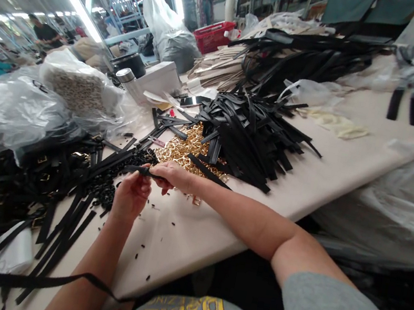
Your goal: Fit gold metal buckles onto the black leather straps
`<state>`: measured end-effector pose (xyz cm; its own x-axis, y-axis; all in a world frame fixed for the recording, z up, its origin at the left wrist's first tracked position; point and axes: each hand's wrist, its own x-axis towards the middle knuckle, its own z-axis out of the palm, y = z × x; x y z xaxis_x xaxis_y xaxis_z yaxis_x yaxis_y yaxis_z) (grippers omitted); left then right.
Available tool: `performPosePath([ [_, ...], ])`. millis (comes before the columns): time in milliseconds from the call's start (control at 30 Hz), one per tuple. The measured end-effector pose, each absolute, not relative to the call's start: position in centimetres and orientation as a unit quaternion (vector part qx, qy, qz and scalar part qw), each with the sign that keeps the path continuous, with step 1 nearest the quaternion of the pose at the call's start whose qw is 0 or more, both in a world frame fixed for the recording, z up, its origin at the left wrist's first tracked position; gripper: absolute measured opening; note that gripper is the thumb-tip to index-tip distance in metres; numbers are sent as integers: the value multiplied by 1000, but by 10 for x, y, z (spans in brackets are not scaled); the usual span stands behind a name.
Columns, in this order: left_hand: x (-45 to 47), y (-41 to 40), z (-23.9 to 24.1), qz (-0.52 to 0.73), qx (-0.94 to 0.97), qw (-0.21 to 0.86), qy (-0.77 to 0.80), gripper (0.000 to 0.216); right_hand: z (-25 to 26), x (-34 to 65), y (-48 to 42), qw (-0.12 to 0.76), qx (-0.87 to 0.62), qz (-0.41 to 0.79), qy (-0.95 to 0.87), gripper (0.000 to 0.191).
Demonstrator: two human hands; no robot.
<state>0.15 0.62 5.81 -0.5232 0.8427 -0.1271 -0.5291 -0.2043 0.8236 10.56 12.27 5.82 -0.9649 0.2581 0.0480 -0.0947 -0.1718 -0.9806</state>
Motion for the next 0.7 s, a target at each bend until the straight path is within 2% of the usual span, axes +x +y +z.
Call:
performPosePath([
  [233, 4, 6, 59, 748, 192, 463, 436, 31, 57, 106, 128, 71, -70, 810, -578, 27],
  [367, 1, 7, 52, 744, 195, 459, 444, 34, 59, 107, 128, 63, -77, 795, -598, 26],
  [567, 0, 4, 53, 753, 230, 396, 474, 36, 64, 108, 125, 118, -75, 710, -690, 24],
  [700, 6, 2, 59, 771, 211, 374, 470, 35, 66, 110, 123, 176, -104, 584, -785, 26],
])
